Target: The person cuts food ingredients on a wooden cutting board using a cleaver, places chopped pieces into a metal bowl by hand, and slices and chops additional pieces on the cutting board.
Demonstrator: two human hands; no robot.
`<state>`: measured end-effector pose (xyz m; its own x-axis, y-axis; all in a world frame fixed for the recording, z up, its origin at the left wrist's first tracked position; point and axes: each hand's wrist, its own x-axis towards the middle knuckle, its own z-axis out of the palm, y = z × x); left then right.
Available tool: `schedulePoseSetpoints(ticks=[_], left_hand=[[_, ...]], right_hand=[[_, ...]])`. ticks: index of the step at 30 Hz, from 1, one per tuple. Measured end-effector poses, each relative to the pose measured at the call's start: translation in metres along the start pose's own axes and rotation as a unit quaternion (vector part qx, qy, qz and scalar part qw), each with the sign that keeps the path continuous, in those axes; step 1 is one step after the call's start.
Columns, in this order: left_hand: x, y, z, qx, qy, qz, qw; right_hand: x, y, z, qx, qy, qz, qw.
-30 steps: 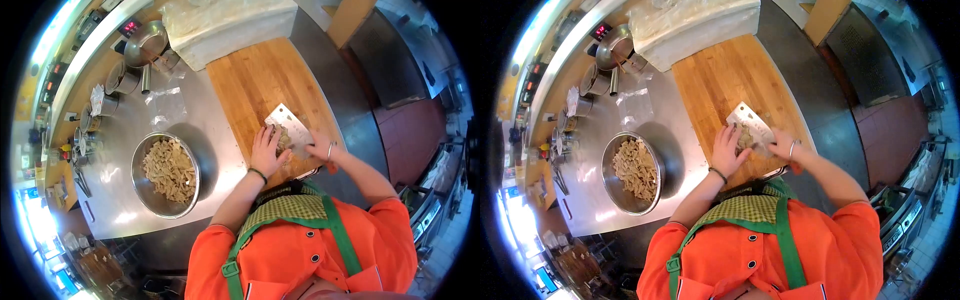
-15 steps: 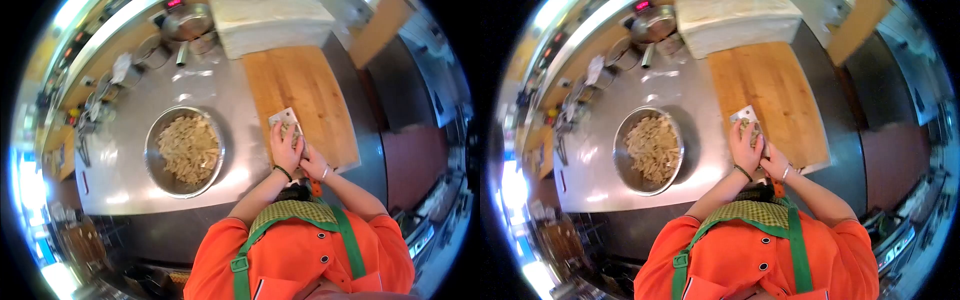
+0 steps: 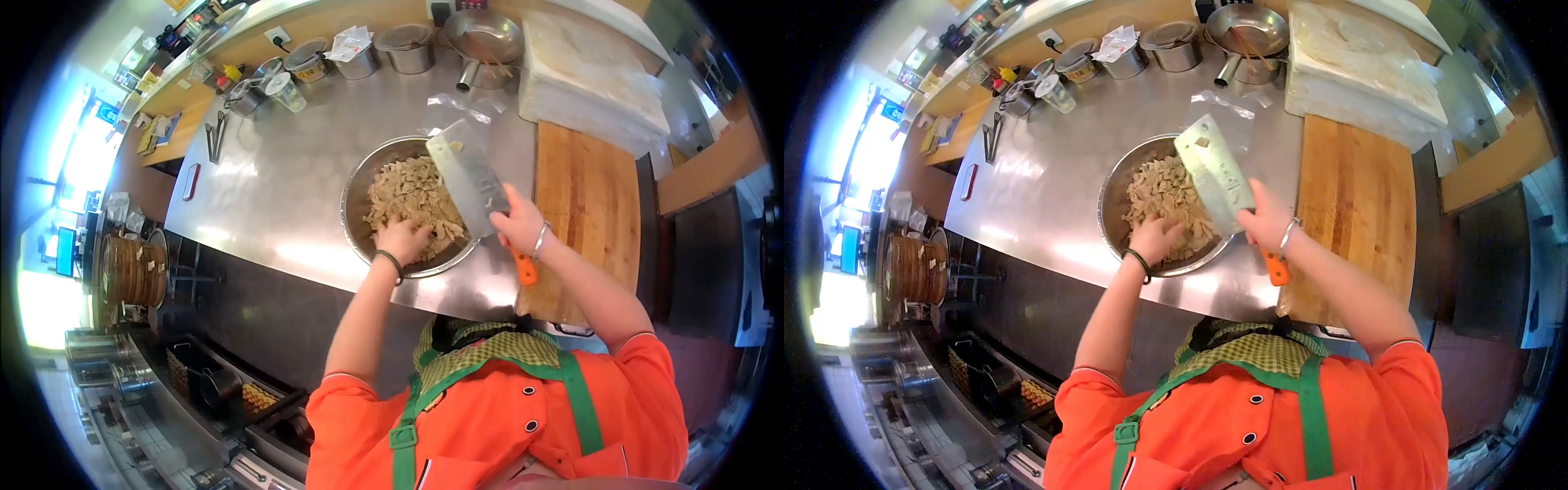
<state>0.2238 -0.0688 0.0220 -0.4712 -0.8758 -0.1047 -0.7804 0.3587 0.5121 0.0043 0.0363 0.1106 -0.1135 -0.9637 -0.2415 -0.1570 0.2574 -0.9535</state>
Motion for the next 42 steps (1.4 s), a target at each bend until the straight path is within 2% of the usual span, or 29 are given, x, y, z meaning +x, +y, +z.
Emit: schedulePoseSetpoints(ticks=[1, 2, 4, 9, 11, 12, 14, 16, 18, 20, 22, 24, 26, 28, 30, 31, 32, 34, 35, 36, 38, 40, 42], left_hand=[[0.003, -0.008, -0.007, 0.056, 0.001, -0.004, 0.998], [0.020, -0.019, -0.015, 0.024, 0.003, 0.009, 1.000], [0.033, -0.017, -0.029, 0.028, 0.083, 0.038, 0.995], [0.057, -0.037, -0.019, 0.142, 0.043, 0.103, 0.984], [0.066, -0.043, -0.017, 0.241, 0.047, 0.165, 0.955], [0.072, -0.038, -0.020, 0.241, 0.046, 0.169, 0.955], [0.079, -0.029, -0.026, 0.202, -0.037, 0.087, 0.975], [0.093, -0.020, -0.032, 0.210, -0.049, 0.075, 0.974], [0.101, -0.009, -0.038, 0.199, -0.134, -0.002, 0.971], [0.108, -0.013, -0.034, 0.179, -0.106, -0.009, 0.978], [0.107, -0.004, -0.040, 0.213, -0.144, -0.047, 0.965], [0.105, -0.016, -0.031, 0.168, -0.143, -0.057, 0.974], [0.101, -0.029, -0.024, 0.012, -0.129, -0.036, 0.991], [0.099, -0.031, -0.026, -0.010, -0.144, -0.033, 0.989], [0.098, -0.032, -0.027, -0.182, -0.183, -0.071, 0.964], [0.099, -0.033, -0.024, -0.172, -0.193, -0.084, 0.962], [0.097, -0.033, -0.021, -0.173, -0.193, -0.085, 0.962], [0.077, -0.006, -0.033, -0.026, -0.183, -0.050, 0.982], [0.064, 0.011, -0.038, 0.026, -0.159, -0.063, 0.985], [0.059, 0.010, -0.036, 0.028, -0.163, -0.063, 0.984], [0.051, 0.008, -0.033, 0.031, -0.002, 0.074, 0.997], [0.048, 0.012, -0.049, 0.018, 0.011, 0.060, 0.998], [0.052, 0.001, -0.054, 0.037, -0.033, 0.058, 0.997]], right_hand=[[0.000, -0.001, -0.003, -0.008, 0.035, 0.005, 0.999], [-0.002, -0.005, -0.008, -0.008, 0.036, 0.005, 0.999], [-0.010, -0.011, -0.019, -0.003, 0.045, 0.010, 0.999], [-0.034, -0.002, -0.035, -0.017, 0.101, 0.007, 0.995], [-0.040, 0.010, -0.039, -0.014, 0.118, 0.022, 0.993], [-0.042, 0.016, -0.041, -0.013, 0.121, 0.022, 0.992], [-0.048, 0.026, -0.040, -0.010, 0.126, 0.032, 0.991], [-0.053, 0.026, -0.036, 0.004, 0.131, 0.036, 0.991], [-0.057, 0.027, -0.035, 0.020, 0.134, 0.043, 0.990], [-0.062, 0.029, -0.037, 0.011, 0.120, 0.047, 0.992], [-0.062, 0.032, -0.040, 0.016, 0.118, 0.049, 0.992], [-0.061, 0.033, -0.040, 0.019, 0.114, 0.052, 0.992], [-0.061, 0.031, -0.039, 0.049, 0.118, 0.044, 0.991], [-0.060, 0.030, -0.036, 0.055, 0.120, 0.039, 0.990], [-0.060, 0.031, -0.036, 0.059, 0.122, 0.036, 0.990], [-0.060, 0.032, -0.036, 0.046, 0.119, 0.041, 0.991], [-0.060, 0.032, -0.036, 0.033, 0.117, 0.045, 0.992], [-0.062, 0.029, -0.035, 0.043, 0.113, 0.039, 0.992], [-0.064, 0.028, -0.035, 0.056, 0.110, 0.034, 0.992], [-0.066, 0.029, -0.036, 0.058, 0.111, 0.037, 0.991], [-0.068, 0.030, -0.039, 0.039, 0.114, 0.044, 0.992], [-0.071, 0.032, -0.042, 0.050, 0.108, 0.043, 0.992], [-0.075, 0.033, -0.044, 0.058, 0.106, 0.042, 0.992]])
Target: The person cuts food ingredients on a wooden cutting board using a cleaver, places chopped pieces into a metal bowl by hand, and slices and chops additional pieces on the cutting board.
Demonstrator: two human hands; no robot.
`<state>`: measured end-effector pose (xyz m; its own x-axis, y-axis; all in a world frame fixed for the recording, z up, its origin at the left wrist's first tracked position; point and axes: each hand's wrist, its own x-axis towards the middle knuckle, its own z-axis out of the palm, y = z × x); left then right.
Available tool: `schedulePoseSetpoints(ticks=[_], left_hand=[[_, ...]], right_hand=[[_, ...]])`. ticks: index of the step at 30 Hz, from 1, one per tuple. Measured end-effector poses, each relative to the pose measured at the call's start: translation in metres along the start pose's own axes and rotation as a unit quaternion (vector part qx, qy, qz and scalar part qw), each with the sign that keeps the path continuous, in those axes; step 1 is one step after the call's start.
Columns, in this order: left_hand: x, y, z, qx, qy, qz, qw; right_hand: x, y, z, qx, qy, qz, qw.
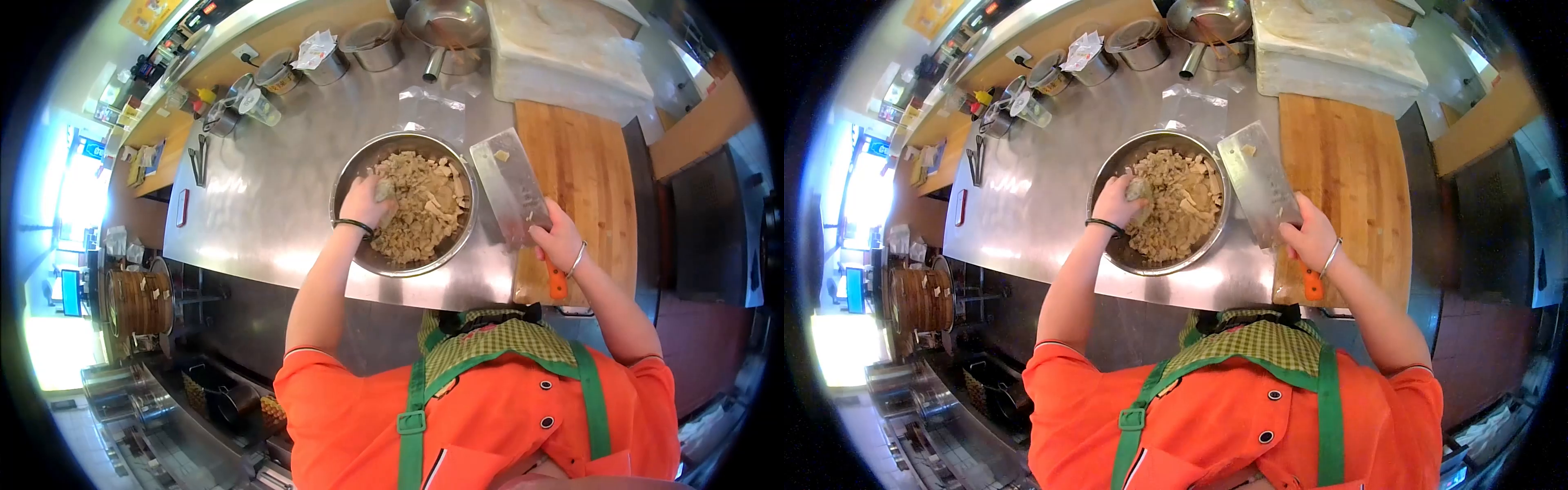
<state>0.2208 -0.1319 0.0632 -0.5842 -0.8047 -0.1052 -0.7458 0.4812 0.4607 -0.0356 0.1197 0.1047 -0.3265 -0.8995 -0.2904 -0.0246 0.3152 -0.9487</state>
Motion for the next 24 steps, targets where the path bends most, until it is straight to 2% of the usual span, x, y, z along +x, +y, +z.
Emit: schedulePoseSetpoints(ticks=[1, 2, 3, 5, 6, 8, 10, 12, 13, 14, 15, 17, 18, 20, 21, 22, 23, 24], left_hand=[[-0.001, -0.004, -0.001, -0.014, 0.048, 0.013, 0.999], [0.003, -0.008, -0.005, -0.013, 0.050, 0.017, 0.999], [0.007, -0.012, -0.010, -0.176, 0.044, -0.014, 0.983], [0.012, -0.020, -0.007, -0.456, 0.009, -0.087, 0.885], [0.015, -0.014, -0.007, -0.455, 0.006, -0.079, 0.887], [0.013, 0.003, -0.005, -0.618, -0.039, -0.092, 0.780], [0.014, 0.047, -0.002, -0.667, -0.074, -0.044, 0.740], [0.018, 0.101, 0.004, -0.534, -0.102, 0.040, 0.838], [0.017, 0.131, 0.011, -0.541, -0.119, 0.048, 0.831], [0.015, 0.163, 0.019, -0.361, -0.083, 0.185, 0.910], [0.012, 0.189, 0.034, -0.162, -0.035, 0.318, 0.934], [0.010, 0.216, 0.101, -0.148, -0.041, 0.444, 0.883], [0.005, 0.227, 0.123, -0.153, -0.053, 0.452, 0.877], [-0.006, 0.242, 0.151, -0.061, -0.090, 0.513, 0.851], [-0.012, 0.248, 0.161, -0.062, -0.102, 0.521, 0.845], [-0.020, 0.250, 0.170, -0.081, -0.062, 0.502, 0.859], [-0.027, 0.251, 0.177, -0.098, -0.021, 0.480, 0.872], [-0.033, 0.252, 0.179, -0.097, -0.030, 0.484, 0.869]], right_hand=[[-0.002, 0.000, -0.001, -0.002, 0.005, -0.005, 1.000], [-0.001, 0.000, -0.003, -0.003, 0.012, -0.013, 1.000], [-0.001, 0.002, -0.006, 0.001, 0.017, -0.014, 1.000], [-0.004, 0.010, -0.013, 0.018, 0.021, 0.000, 1.000], [-0.006, 0.010, -0.017, 0.020, 0.028, -0.004, 0.999], [-0.013, 0.009, -0.027, 0.063, 0.049, 0.003, 0.997], [-0.022, 0.016, -0.042, 0.097, 0.075, 0.002, 0.992], [-0.035, 0.018, -0.063, 0.121, 0.104, 0.009, 0.987], [-0.039, 0.017, -0.073, 0.111, 0.131, 0.007, 0.985], [-0.044, 0.016, -0.083, 0.101, 0.157, 0.009, 0.982], [-0.050, 0.018, -0.093, 0.098, 0.175, 0.017, 0.980], [-0.060, 0.024, -0.111, 0.018, 0.200, 0.009, 0.980], [-0.066, 0.030, -0.117, 0.021, 0.214, 0.017, 0.976], [-0.074, 0.043, -0.124, -0.158, 0.212, 0.024, 0.964], [-0.077, 0.046, -0.126, -0.265, 0.209, 0.012, 0.941], [-0.081, 0.047, -0.126, -0.259, 0.215, 0.022, 0.941], [-0.084, 0.044, -0.125, -0.300, 0.178, 0.046, 0.936], [-0.086, 0.036, -0.123, -0.338, 0.139, 0.066, 0.928]])
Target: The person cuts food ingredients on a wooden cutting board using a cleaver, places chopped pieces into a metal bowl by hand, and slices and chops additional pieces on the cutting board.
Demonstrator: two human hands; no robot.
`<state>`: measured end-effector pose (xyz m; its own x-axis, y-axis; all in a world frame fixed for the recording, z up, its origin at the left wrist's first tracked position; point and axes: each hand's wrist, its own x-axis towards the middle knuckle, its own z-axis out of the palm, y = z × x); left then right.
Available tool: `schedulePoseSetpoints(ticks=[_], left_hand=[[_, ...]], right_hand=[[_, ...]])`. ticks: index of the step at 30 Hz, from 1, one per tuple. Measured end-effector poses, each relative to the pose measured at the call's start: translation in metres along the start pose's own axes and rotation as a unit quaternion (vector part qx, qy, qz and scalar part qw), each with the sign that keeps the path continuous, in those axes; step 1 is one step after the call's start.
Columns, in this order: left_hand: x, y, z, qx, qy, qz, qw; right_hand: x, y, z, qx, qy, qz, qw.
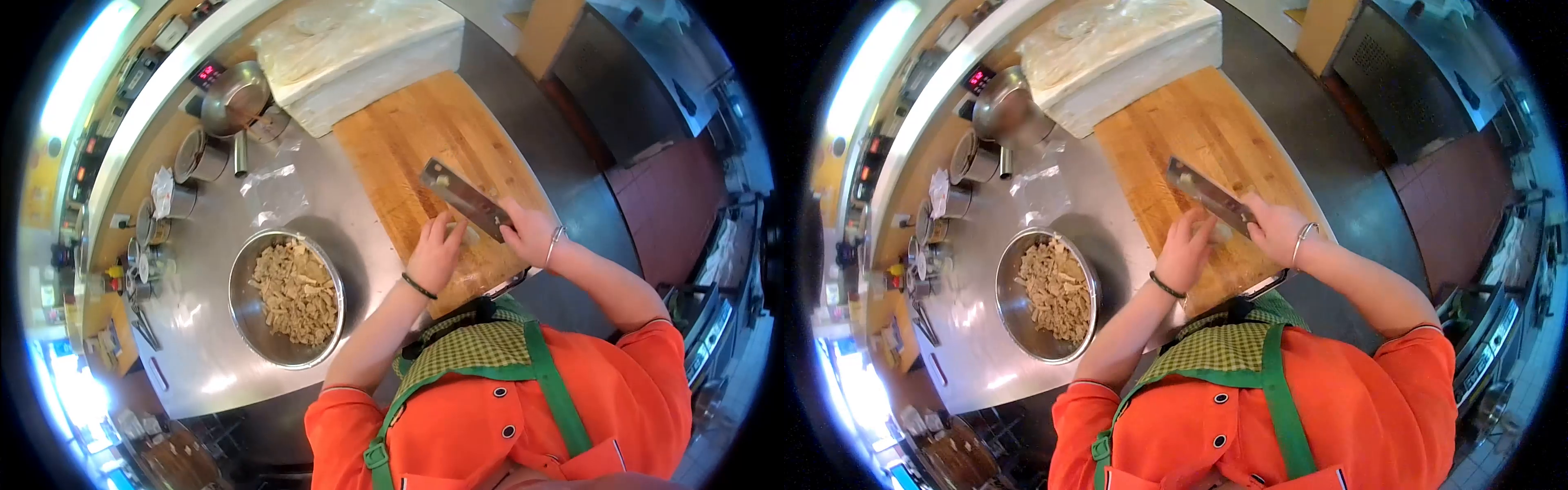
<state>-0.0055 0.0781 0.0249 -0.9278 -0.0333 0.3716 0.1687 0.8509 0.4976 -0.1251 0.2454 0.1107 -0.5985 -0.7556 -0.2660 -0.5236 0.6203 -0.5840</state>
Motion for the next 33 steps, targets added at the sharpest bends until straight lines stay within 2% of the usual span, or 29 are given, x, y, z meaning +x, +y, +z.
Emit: schedulePoseSetpoints(ticks=[1, 5, 7, 8, 10, 15, 19, 29, 32, 33], left_hand=[[-0.003, 0.006, 0.001, 0.004, 0.006, 0.004, 1.000], [-0.020, 0.011, 0.021, 0.052, 0.046, -0.003, 0.998], [-0.021, 0.011, 0.024, 0.061, 0.068, -0.013, 0.996], [-0.021, 0.011, 0.025, 0.051, 0.084, -0.013, 0.995], [-0.020, 0.011, 0.030, 0.040, 0.101, -0.015, 0.994], [-0.024, 0.009, 0.054, 0.032, 0.186, -0.039, 0.981], [-0.025, 0.010, 0.057, 0.036, 0.194, -0.061, 0.978], [-0.022, 0.008, 0.058, -0.012, 0.202, -0.073, 0.977], [-0.023, 0.006, 0.057, -0.027, 0.189, -0.074, 0.979], [-0.026, 0.006, 0.058, -0.028, 0.177, -0.075, 0.981]], right_hand=[[-0.003, -0.009, -0.004, -0.070, -0.024, 0.015, 0.997], [-0.008, -0.012, -0.015, -0.130, -0.097, 0.010, 0.987], [-0.011, -0.010, -0.020, -0.219, -0.126, -0.063, 0.966], [-0.011, -0.010, -0.021, -0.217, -0.132, -0.060, 0.965], [-0.005, -0.011, -0.026, -0.260, -0.221, -0.072, 0.937], [-0.003, -0.029, -0.043, -0.272, -0.279, -0.092, 0.916], [0.011, -0.042, -0.045, -0.258, -0.330, -0.075, 0.905], [0.054, -0.036, -0.012, -0.250, -0.350, -0.094, 0.898], [0.070, -0.024, 0.008, -0.241, -0.343, -0.122, 0.900], [0.073, -0.014, 0.017, -0.221, -0.299, -0.156, 0.915]])
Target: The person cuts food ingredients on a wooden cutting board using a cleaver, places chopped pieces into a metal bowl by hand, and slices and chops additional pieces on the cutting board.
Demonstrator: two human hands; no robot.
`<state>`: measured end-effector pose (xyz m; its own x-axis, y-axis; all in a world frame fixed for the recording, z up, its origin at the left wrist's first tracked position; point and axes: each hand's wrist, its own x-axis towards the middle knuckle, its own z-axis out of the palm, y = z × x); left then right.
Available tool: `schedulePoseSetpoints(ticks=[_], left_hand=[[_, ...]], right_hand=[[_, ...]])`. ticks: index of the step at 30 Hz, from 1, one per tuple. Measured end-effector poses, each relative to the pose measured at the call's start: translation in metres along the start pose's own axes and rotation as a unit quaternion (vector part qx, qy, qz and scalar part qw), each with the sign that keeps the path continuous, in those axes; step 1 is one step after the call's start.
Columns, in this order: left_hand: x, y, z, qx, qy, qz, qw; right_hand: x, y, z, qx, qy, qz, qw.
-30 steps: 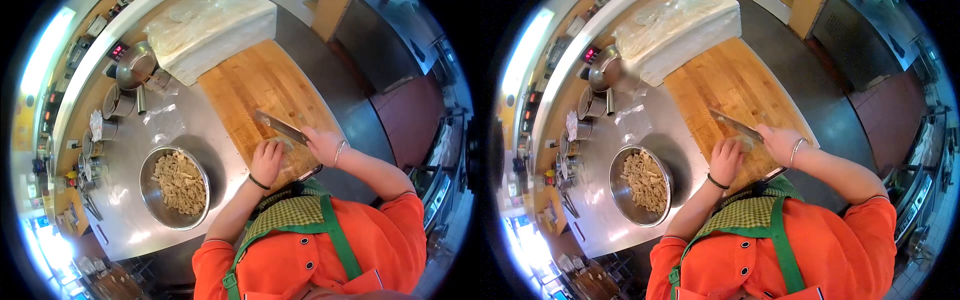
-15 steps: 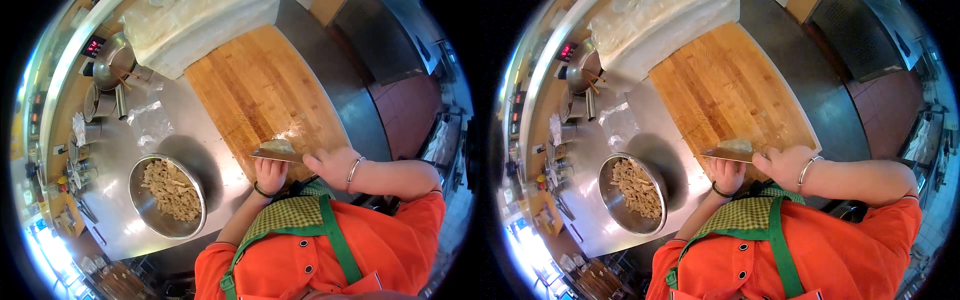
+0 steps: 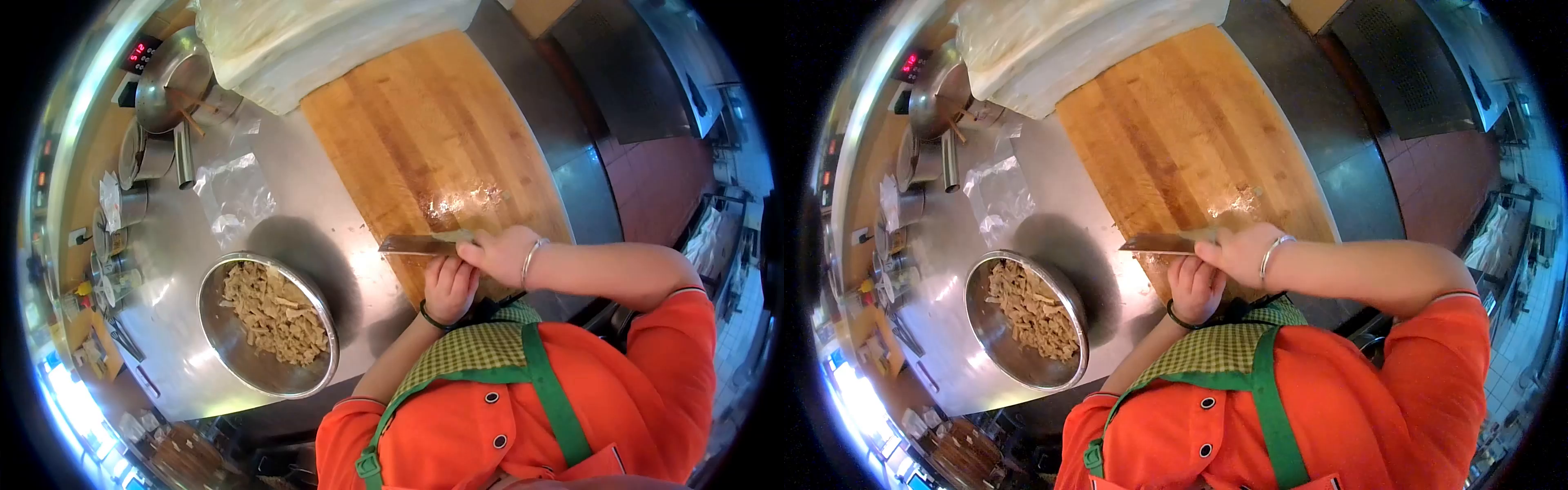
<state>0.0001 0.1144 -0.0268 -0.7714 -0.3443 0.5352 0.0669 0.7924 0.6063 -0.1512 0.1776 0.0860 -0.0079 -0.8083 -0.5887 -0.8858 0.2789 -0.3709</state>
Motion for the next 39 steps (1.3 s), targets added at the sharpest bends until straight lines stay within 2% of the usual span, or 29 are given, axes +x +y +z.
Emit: schedulePoseSetpoints(ticks=[1, 5, 10, 13, 16, 18, 21, 25, 30, 37, 39], left_hand=[[-0.001, 0.001, -0.002, 0.000, -0.002, -0.003, 1.000], [0.004, 0.005, -0.005, 0.002, -0.003, 0.001, 1.000], [0.000, 0.004, -0.002, 0.017, 0.009, 0.005, 1.000], [0.001, 0.004, -0.001, 0.028, 0.068, 0.028, 0.997], [-0.003, 0.002, -0.003, 0.065, 0.022, 0.027, 0.997], [-0.006, 0.000, -0.003, 0.013, 0.003, 0.012, 1.000], [-0.004, 0.002, -0.002, -0.017, 0.024, 0.004, 1.000], [-0.003, 0.000, -0.001, -0.012, 0.023, 0.008, 1.000], [-0.008, -0.002, 0.001, -0.023, 0.010, 0.004, 1.000], [-0.001, 0.000, 0.003, -0.015, 0.033, -0.019, 0.999], [0.002, -0.001, 0.005, -0.025, 0.044, -0.023, 0.998]], right_hand=[[0.005, 0.006, 0.011, 0.007, 0.055, -0.024, 0.998], [0.014, 0.027, 0.011, 0.031, 0.024, 0.041, 0.998], [-0.042, -0.001, -0.015, 0.004, 0.032, 0.043, 0.999], [-0.078, -0.027, -0.031, -0.038, -0.007, 0.058, 0.998], [-0.096, -0.038, -0.035, -0.043, -0.056, 0.090, 0.993], [-0.102, -0.038, -0.032, -0.037, -0.059, 0.089, 0.994], [-0.094, -0.039, -0.032, -0.030, -0.089, 0.108, 0.990], [-0.079, -0.037, -0.032, -0.031, -0.115, 0.110, 0.987], [-0.061, -0.039, -0.023, -0.031, -0.025, 0.070, 0.997], [-0.044, -0.029, -0.025, -0.035, -0.018, 0.063, 0.997], [-0.038, -0.020, -0.028, -0.026, -0.039, 0.030, 0.998]])
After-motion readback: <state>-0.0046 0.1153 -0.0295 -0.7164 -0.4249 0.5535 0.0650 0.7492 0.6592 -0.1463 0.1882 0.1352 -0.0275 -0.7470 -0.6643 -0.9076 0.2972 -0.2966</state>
